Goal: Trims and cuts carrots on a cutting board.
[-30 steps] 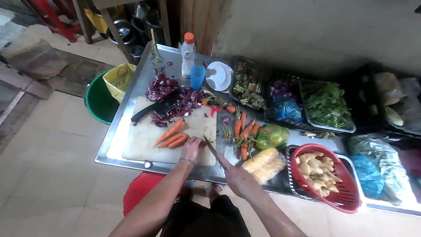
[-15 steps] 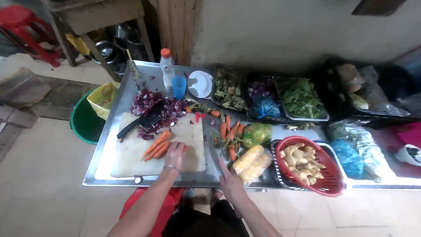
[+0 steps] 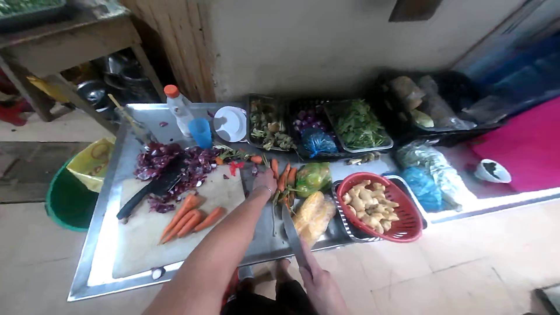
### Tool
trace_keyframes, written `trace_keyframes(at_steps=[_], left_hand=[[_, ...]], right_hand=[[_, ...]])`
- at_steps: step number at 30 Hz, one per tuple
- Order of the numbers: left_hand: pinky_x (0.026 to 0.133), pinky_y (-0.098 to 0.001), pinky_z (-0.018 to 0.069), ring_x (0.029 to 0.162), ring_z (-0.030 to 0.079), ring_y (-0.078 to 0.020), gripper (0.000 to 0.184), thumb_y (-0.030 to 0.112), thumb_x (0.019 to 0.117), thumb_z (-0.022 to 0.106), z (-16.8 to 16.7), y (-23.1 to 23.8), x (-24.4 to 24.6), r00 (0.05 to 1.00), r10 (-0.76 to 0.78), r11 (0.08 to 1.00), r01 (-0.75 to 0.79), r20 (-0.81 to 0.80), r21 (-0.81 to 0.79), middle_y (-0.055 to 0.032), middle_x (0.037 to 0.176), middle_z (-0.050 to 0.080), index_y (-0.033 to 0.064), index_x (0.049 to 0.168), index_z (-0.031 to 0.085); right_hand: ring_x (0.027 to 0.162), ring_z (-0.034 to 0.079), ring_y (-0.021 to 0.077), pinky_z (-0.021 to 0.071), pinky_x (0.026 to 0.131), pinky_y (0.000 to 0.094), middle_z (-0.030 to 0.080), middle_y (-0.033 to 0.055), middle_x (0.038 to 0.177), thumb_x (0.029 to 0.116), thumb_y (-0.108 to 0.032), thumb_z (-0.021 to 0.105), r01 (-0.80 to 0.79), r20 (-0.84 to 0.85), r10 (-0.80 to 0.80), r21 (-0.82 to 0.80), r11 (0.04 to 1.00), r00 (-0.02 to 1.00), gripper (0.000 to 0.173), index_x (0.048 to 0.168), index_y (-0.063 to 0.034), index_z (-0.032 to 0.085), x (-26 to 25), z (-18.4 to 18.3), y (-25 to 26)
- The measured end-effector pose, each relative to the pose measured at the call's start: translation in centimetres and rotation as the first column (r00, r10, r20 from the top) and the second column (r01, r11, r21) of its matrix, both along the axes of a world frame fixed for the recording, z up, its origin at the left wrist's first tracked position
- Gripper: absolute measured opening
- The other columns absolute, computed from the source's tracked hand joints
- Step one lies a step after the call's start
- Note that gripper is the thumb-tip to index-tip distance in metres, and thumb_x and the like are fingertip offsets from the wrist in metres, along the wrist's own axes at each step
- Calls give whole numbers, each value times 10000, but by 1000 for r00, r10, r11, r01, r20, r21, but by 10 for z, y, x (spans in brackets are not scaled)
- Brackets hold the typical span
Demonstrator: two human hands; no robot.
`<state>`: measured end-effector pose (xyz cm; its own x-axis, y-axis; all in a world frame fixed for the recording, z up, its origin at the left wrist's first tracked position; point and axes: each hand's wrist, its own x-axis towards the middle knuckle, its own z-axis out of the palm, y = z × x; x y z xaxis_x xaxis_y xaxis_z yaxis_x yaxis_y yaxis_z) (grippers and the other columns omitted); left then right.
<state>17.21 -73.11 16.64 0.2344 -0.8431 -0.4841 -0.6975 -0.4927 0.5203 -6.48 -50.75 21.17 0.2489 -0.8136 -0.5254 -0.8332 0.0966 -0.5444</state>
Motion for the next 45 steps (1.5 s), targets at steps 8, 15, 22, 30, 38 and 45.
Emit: trace_keyframes(at_steps=[8, 15, 22, 30, 38, 45], left_hand=[[978, -627, 509, 1187, 624, -433, 766, 220, 835, 797, -13, -8, 13, 924, 315, 947, -322, -216, 0, -277, 1286, 624, 49, 1487, 433], [913, -480, 561, 1074, 651, -273, 368, 87, 913, 694, 49, 58, 83, 635, 311, 761, -612, -707, -215, -183, 1195, 656, -4, 1261, 620], [778, -455, 602, 856, 698, -260, 399, 262, 1054, 590, 55, 162, 128, 730, 389, 792, -577, -562, -201, -173, 1069, 689, 48, 1389, 558], [1053, -527, 510, 1270, 599, -333, 449, 316, 989, 687, -23, 212, 94, 988, 68, 997, -63, 140, -41, -137, 1425, 590, 192, 1415, 620], [1032, -515, 518, 1249, 612, -325, 413, 291, 957, 730, -23, 214, 94, 982, 139, 984, -122, 128, -133, -138, 1372, 617, 143, 1334, 651], [1051, -506, 505, 1241, 612, -321, 383, 231, 914, 781, -39, 217, 91, 981, 170, 962, -144, 97, -234, -139, 1296, 658, 113, 1268, 692]], right_hand=[[672, 690, 257, 591, 692, 488, 734, 119, 890, 1069, -253, 487, 0, 53, 3, -64, 998, 999, 674, 1667, -303, 180, -4, -5, 7], [790, 717, 276, 597, 775, 506, 737, 118, 1020, 1072, -278, 474, -132, 53, 134, -38, 990, 990, 683, 1665, -358, 144, 15, -19, -7], [884, 727, 361, 576, 825, 595, 734, 152, 1032, 1093, -356, 391, -408, -85, 418, 116, 906, 904, 644, 1649, -445, 80, 71, -29, -26], [935, 724, 355, 575, 851, 570, 731, 152, 1019, 1094, -356, 370, -377, -269, 391, 102, 920, 880, 629, 1648, -437, 83, 89, -20, -46], [926, 725, 376, 581, 803, 578, 720, 157, 1078, 1090, -339, 368, -486, -428, 466, 71, 871, 774, 634, 1625, -514, 76, 108, 28, -44], [923, 721, 392, 578, 781, 598, 720, 164, 1033, 1078, -281, 400, -596, -411, 581, 106, 796, 703, 678, 1618, -532, 77, 113, 36, -43]])
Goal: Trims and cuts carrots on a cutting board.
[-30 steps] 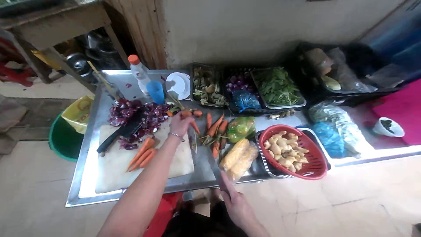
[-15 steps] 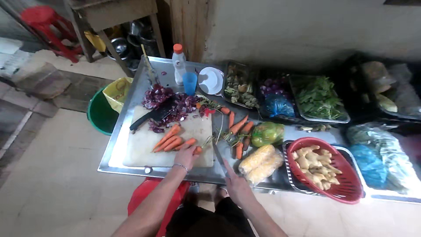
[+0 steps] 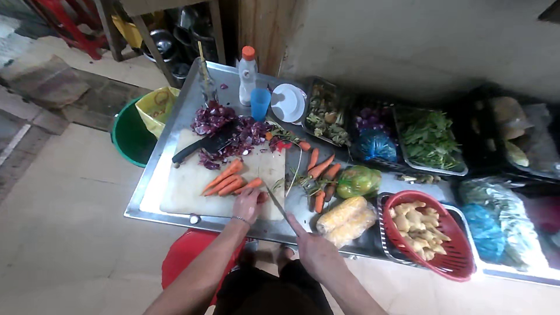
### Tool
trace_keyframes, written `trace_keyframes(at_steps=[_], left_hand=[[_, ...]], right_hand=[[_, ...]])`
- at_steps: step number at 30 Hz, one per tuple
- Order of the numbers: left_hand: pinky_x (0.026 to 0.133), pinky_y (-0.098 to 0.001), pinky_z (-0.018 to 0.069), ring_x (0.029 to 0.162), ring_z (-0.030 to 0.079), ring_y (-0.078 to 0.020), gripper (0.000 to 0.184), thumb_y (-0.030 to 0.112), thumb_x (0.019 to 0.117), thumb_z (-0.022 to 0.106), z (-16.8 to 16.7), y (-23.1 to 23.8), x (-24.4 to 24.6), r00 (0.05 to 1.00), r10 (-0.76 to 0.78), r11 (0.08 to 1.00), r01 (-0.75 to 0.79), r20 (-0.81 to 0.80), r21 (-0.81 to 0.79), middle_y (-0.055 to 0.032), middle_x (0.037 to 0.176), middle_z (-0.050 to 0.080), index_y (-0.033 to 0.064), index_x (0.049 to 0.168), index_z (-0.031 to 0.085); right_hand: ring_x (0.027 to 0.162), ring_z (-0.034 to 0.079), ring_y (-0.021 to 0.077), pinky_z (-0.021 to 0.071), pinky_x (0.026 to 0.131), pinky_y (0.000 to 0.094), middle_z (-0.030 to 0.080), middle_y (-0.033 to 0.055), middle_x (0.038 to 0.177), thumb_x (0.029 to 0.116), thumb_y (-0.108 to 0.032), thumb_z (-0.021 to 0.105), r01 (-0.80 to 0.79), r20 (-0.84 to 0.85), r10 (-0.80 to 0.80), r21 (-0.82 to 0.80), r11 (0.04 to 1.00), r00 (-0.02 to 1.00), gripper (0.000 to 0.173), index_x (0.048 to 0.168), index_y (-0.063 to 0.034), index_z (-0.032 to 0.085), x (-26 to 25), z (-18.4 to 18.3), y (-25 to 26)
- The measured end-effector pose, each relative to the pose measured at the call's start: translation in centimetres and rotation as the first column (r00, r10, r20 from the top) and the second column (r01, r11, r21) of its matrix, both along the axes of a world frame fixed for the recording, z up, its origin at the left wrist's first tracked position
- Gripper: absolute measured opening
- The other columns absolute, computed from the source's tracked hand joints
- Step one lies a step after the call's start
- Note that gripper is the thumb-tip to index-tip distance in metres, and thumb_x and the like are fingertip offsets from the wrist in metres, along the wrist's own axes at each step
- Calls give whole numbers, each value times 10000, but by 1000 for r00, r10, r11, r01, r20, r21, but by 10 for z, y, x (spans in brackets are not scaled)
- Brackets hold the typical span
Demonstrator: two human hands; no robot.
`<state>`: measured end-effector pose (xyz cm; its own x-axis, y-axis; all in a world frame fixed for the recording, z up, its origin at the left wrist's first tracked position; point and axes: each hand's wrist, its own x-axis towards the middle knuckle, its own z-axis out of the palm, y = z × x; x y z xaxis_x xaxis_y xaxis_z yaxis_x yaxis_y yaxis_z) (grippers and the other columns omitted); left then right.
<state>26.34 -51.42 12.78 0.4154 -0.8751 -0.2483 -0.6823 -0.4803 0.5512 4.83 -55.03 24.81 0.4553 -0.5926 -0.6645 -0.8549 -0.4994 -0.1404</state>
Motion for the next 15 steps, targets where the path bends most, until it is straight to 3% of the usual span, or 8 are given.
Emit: trace_keyframes(at_steps=[15], left_hand=[[1046, -489, 501, 1197, 626, -325, 302, 172, 910, 762, -9, 1, -1, 999, 18, 996, -21, -44, -84, -158, 1236, 672, 67, 1192, 730]], right_hand=[[911, 722, 382, 574, 766, 591, 717, 164, 997, 1060, -234, 400, -63, -85, 66, 33, 997, 994, 725, 1617, -536, 48, 16, 3, -10]])
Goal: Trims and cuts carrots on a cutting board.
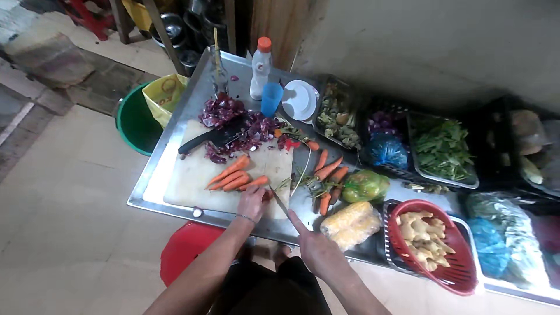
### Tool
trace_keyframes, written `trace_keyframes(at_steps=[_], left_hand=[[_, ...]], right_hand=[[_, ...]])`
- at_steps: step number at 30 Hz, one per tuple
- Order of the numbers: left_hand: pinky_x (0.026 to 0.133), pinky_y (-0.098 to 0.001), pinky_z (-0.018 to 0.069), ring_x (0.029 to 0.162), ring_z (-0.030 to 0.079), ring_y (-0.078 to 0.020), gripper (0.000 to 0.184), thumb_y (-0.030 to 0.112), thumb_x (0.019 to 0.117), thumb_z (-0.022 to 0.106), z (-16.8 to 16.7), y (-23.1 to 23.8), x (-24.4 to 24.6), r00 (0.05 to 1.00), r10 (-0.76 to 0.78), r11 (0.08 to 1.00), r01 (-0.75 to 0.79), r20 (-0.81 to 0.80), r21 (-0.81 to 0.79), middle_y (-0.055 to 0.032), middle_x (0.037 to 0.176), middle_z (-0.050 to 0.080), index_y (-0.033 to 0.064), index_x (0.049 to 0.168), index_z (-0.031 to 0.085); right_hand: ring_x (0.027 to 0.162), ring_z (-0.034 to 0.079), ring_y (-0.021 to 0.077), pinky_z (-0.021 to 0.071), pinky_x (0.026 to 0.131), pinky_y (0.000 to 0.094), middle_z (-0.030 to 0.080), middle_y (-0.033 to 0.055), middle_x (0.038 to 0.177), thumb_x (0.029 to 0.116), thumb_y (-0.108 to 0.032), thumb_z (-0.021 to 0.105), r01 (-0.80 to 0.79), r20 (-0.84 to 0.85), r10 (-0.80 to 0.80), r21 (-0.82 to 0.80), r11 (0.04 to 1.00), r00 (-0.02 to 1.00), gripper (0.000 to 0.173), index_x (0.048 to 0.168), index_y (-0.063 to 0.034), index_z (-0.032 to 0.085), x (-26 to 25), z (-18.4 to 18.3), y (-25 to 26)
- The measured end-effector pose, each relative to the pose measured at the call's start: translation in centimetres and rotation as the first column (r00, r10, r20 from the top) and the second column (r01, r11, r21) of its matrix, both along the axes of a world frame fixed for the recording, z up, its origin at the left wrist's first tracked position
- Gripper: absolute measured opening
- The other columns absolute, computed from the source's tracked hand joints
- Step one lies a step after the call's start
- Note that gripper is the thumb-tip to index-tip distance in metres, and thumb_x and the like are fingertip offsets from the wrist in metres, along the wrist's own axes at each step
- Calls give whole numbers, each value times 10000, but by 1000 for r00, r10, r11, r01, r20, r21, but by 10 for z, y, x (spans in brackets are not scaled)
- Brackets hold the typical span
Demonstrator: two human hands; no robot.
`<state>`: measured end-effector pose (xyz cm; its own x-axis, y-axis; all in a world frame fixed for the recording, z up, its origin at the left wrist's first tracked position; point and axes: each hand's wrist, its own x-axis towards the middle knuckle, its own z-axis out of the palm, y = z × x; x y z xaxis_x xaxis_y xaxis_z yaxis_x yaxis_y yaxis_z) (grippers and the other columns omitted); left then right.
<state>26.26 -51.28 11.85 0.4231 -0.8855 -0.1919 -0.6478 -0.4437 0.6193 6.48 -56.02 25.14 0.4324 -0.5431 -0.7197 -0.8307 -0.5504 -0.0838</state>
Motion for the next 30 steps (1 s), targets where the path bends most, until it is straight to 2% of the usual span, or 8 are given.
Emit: trace_keyframes(at_steps=[11, 15, 19, 22, 24, 27, 29, 30], left_hand=[[1038, -516, 501, 1182, 635, -342, 333, 120, 869, 797, -4, 2, -1, 1000, 19, 995, -19, 3, -102, -164, 1207, 691, 56, 1189, 735], [1016, -513, 515, 1170, 637, -329, 374, 212, 905, 785, -4, 3, 0, 998, -14, 998, 18, 63, -53, -152, 1215, 680, 95, 1252, 709], [1044, -547, 501, 1224, 624, -355, 399, 181, 935, 752, 0, 1, 11, 982, 73, 997, -68, 172, -40, -173, 1310, 653, 91, 1315, 672], [1133, -569, 405, 1363, 508, -372, 494, 211, 958, 710, 22, -15, 12, 978, 105, 994, -105, 183, -10, -178, 1454, 552, 116, 1428, 591], [1132, -547, 417, 1354, 521, -364, 412, 214, 1014, 625, 43, -35, 2, 991, 10, 1000, -9, 135, -10, -182, 1445, 562, 104, 1411, 604], [1001, -489, 547, 1157, 671, -311, 292, 177, 1045, 554, 53, -85, -31, 981, -167, 977, 179, 103, -120, -154, 1269, 677, 88, 1291, 683], [1015, -498, 527, 1183, 656, -315, 298, 210, 1048, 534, 54, -129, -58, 952, -277, 950, 292, 129, -108, -153, 1270, 678, 88, 1267, 694], [1062, -513, 487, 1264, 604, -320, 346, 272, 1057, 521, 56, -151, -70, 935, -325, 945, 328, 141, 1, -150, 1346, 636, 95, 1320, 659]], right_hand=[[988, 710, 392, 568, 834, 596, 709, 175, 1073, 1046, -150, 430, 2, -42, 2, 100, 995, 999, 805, 1612, -533, 5, 21, -11, -14], [945, 700, 375, 563, 825, 580, 692, 195, 1128, 1101, -289, 381, 137, 60, -150, 180, 974, 987, 650, 1626, -506, 65, 2, -23, -25], [914, 706, 349, 569, 830, 553, 706, 181, 1079, 1101, -315, 376, 316, 163, -326, 83, 945, 931, 637, 1637, -479, 73, -27, -20, -27], [785, 694, 293, 578, 759, 516, 708, 131, 973, 1102, -336, 376, 418, 257, -423, 77, 905, 869, 623, 1635, -489, 92, -60, -13, -18], [743, 685, 278, 580, 729, 502, 713, 121, 992, 1099, -325, 393, 483, 302, -487, 95, 871, 819, 625, 1646, -449, 117, -83, -13, -10], [713, 682, 266, 582, 705, 495, 718, 124, 976, 1096, -317, 409, 565, 328, -572, 127, 816, 752, 636, 1657, -403, 123, -108, -14, 4], [663, 664, 258, 578, 663, 486, 701, 117, 889, 1090, -315, 426, 592, 341, -595, 127, 796, 728, 649, 1660, -392, 125, -118, -14, 13], [665, 670, 262, 581, 665, 491, 705, 118, 881, 1087, -310, 431, 596, 348, -598, 126, 793, 722, 650, 1661, -379, 134, -120, -14, 17]])
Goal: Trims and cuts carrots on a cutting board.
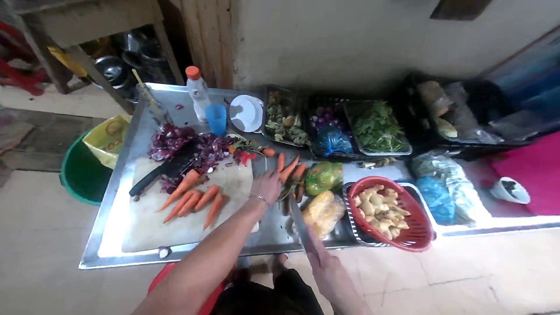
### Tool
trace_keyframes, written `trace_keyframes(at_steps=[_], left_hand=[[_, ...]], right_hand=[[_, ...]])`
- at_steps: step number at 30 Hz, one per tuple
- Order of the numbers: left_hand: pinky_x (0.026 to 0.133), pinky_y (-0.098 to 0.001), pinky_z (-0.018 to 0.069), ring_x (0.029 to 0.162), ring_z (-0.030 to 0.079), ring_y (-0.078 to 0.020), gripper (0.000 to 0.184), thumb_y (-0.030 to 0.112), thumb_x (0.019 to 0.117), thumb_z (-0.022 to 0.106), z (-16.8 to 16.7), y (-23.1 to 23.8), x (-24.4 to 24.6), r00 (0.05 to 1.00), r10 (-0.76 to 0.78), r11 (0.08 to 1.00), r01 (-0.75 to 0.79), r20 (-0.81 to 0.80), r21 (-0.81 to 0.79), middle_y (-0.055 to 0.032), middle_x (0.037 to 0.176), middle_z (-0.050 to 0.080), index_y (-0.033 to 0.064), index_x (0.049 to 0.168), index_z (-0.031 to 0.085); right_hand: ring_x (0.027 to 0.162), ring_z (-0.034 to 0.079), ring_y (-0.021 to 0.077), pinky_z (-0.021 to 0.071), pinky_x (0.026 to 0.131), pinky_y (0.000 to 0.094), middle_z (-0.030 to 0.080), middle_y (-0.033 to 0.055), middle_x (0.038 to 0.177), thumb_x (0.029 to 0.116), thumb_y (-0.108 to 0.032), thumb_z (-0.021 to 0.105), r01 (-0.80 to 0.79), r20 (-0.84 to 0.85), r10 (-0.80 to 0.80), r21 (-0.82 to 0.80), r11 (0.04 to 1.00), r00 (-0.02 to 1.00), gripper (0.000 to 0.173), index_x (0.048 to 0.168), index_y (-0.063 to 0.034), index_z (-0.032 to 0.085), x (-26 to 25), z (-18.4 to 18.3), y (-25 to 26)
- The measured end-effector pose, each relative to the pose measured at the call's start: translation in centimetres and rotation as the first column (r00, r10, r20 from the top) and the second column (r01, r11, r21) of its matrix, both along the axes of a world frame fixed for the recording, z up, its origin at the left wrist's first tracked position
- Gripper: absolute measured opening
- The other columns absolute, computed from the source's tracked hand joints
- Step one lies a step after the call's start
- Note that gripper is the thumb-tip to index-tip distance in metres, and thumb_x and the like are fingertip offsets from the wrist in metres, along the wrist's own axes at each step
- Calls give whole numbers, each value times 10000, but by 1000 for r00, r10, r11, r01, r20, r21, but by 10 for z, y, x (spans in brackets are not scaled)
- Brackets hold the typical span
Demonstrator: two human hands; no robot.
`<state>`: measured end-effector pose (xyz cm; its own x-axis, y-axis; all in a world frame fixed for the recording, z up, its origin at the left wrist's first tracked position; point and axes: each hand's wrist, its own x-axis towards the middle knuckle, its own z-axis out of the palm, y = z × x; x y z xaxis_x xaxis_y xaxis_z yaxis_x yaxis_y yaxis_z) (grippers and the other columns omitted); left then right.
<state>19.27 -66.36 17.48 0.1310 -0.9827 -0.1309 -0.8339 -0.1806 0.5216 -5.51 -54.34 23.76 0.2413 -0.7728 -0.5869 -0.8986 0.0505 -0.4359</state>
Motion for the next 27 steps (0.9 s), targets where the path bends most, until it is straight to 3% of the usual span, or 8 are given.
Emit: trace_keyframes(at_steps=[2, 5, 9, 14, 19, 23, 25, 27], left_hand=[[1089, -579, 433, 1354, 511, -372, 495, 377, 1021, 589, -4, -36, -19, 997, -26, 983, 11, 78, 184, -190, 1436, 553, 48, 1391, 593], [1073, -641, 405, 1342, 506, -419, 563, 338, 957, 670, -14, -57, -32, 989, 0, 945, -48, 146, 324, -235, 1437, 544, 11, 1403, 567], [1093, -628, 405, 1251, 602, -364, 500, 427, 943, 659, -1, -40, -16, 989, 128, 955, -144, 77, 260, -168, 1318, 657, 120, 1339, 650], [984, -633, 507, 1139, 672, -347, 485, 356, 896, 786, 46, 32, 41, 910, 377, 924, -356, -171, 141, -121, 1229, 709, 169, 1326, 663], [818, -506, 608, 911, 728, -279, 494, 147, 893, 803, 58, 123, 99, 605, 583, 785, -592, -543, 183, -148, 1107, 724, 119, 1344, 603], [639, -399, 592, 726, 676, -240, 400, 178, 1051, 576, 51, 187, 123, 191, 592, 645, -695, -783, 318, -140, 1035, 685, 215, 1448, 539], [640, -411, 603, 716, 681, -254, 413, 178, 1080, 515, 50, 207, 126, 117, 579, 606, -724, -807, 330, -153, 1044, 683, 254, 1486, 522], [650, -423, 613, 714, 689, -264, 382, 156, 1089, 474, 51, 220, 125, 89, 542, 604, -733, -836, 314, -169, 1017, 688, 213, 1456, 564]], right_hand=[[688, 682, 266, 583, 687, 499, 719, 117, 906, 1086, -323, 445, 20, 21, -20, -5, 1000, 1000, 649, 1661, -373, 148, -3, 2, 8], [703, 694, 268, 591, 707, 506, 738, 108, 956, 1087, -330, 454, 54, 42, -54, -16, 998, 998, 649, 1658, -390, 152, -8, 4, 20], [663, 679, 266, 583, 678, 505, 720, 114, 866, 1080, -296, 466, 81, 73, -79, -27, 996, 994, 665, 1660, -381, 151, -19, -2, 27], [725, 694, 273, 587, 725, 509, 717, 116, 895, 1082, -301, 442, 5, 63, -6, 11, 1000, 998, 660, 1658, -399, 135, -17, -15, 22], [817, 714, 306, 585, 789, 541, 728, 128, 1009, 1089, -330, 430, -198, 86, 193, 53, 979, 977, 661, 1655, -425, 101, 20, -25, 12], [906, 723, 328, 577, 845, 573, 729, 142, 1094, 1092, -365, 422, -339, 114, 326, 125, 933, 939, 651, 1646, -457, 94, 55, -33, 5], [916, 719, 332, 572, 851, 580, 723, 150, 1104, 1091, -355, 420, -412, 147, 392, 154, 898, 908, 644, 1644, -461, 106, 73, -42, 1], [939, 712, 342, 564, 865, 589, 711, 167, 1143, 1093, -350, 422, -468, 176, 440, 177, 866, 880, 628, 1641, -461, 136, 91, -54, -12]])
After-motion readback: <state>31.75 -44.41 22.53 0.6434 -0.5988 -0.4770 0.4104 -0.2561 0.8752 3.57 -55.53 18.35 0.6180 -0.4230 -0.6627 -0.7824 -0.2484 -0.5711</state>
